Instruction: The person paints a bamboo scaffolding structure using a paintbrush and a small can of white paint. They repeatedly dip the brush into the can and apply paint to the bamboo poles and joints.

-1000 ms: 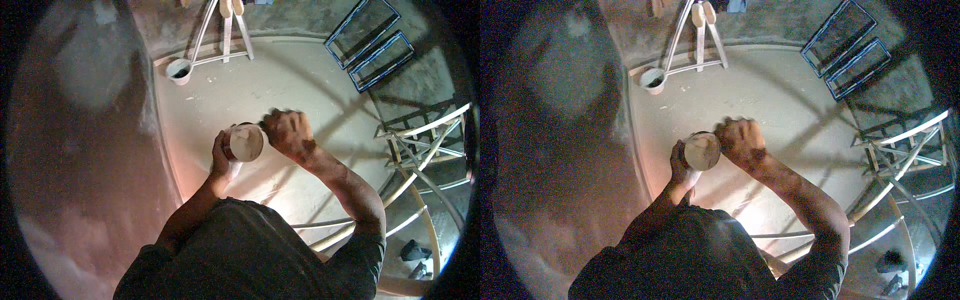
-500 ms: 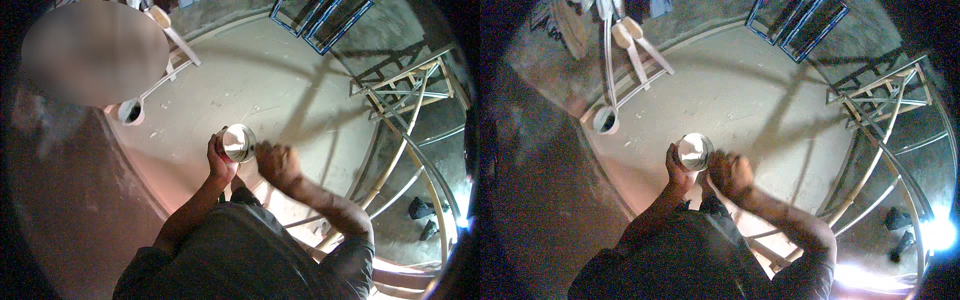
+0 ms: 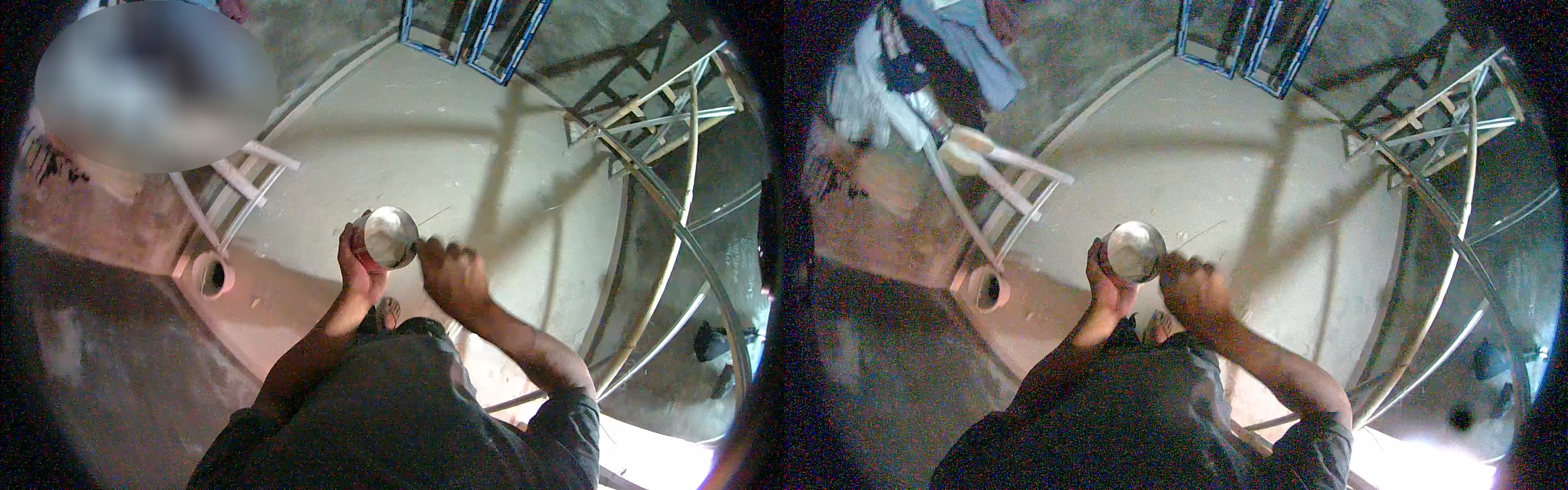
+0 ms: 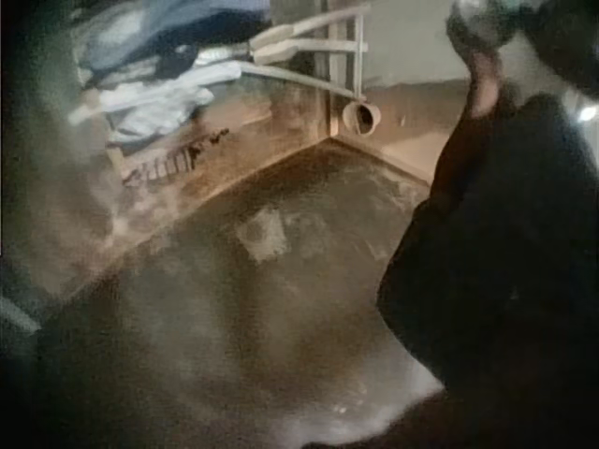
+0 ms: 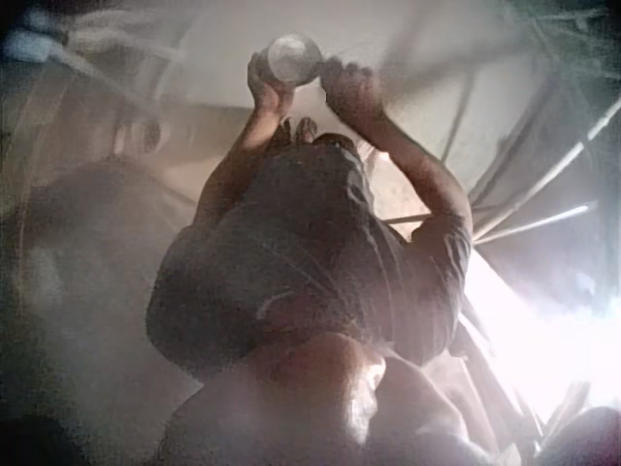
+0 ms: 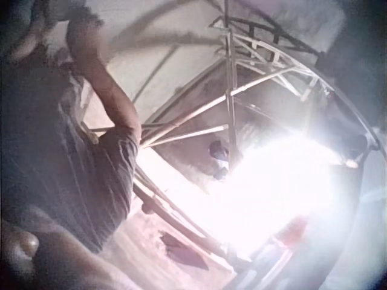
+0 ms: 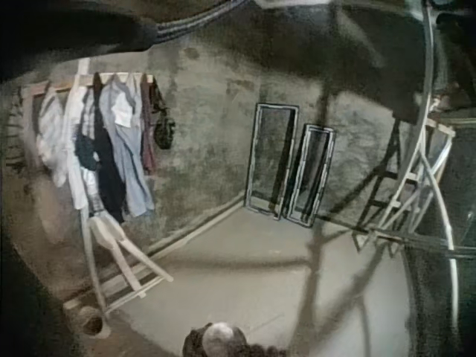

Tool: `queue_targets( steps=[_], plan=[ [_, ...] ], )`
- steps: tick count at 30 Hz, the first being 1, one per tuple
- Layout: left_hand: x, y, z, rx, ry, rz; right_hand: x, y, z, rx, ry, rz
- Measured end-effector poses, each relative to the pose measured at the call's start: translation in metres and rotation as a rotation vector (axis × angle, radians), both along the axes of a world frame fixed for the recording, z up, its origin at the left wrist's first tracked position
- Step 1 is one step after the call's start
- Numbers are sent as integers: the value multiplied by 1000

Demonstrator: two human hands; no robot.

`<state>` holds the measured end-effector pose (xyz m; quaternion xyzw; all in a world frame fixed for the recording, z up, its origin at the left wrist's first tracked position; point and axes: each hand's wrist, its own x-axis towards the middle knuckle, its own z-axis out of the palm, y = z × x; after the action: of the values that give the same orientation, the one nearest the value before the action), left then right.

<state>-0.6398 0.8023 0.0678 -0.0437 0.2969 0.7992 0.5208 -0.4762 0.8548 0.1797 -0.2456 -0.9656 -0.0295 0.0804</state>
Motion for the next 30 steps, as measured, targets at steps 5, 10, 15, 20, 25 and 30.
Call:
queue_targets(
  steps=[5, 10, 15, 20, 25, 30],
  plan=[
    [-10, 89, -10, 86, 25, -181, 7, 81, 7, -113, -53, -89],
    [-15, 198, -6, 80, 2, -317, 8, 146, -6, -59, -45, -142],
    [-22, 310, -6, 53, -31, -450, -18, 266, 11, -13, -1, -437],
    [-57, 431, -5, 176, -15, -636, -33, 340, 23, 59, -55, -248],
    [-51, 527, 15, 151, -30, -800, -26, 469, 58, 204, -14, -337],
    [-48, 633, 13, 183, 108, -846, -10, 542, 31, -278, -62, -848]
  ],
)
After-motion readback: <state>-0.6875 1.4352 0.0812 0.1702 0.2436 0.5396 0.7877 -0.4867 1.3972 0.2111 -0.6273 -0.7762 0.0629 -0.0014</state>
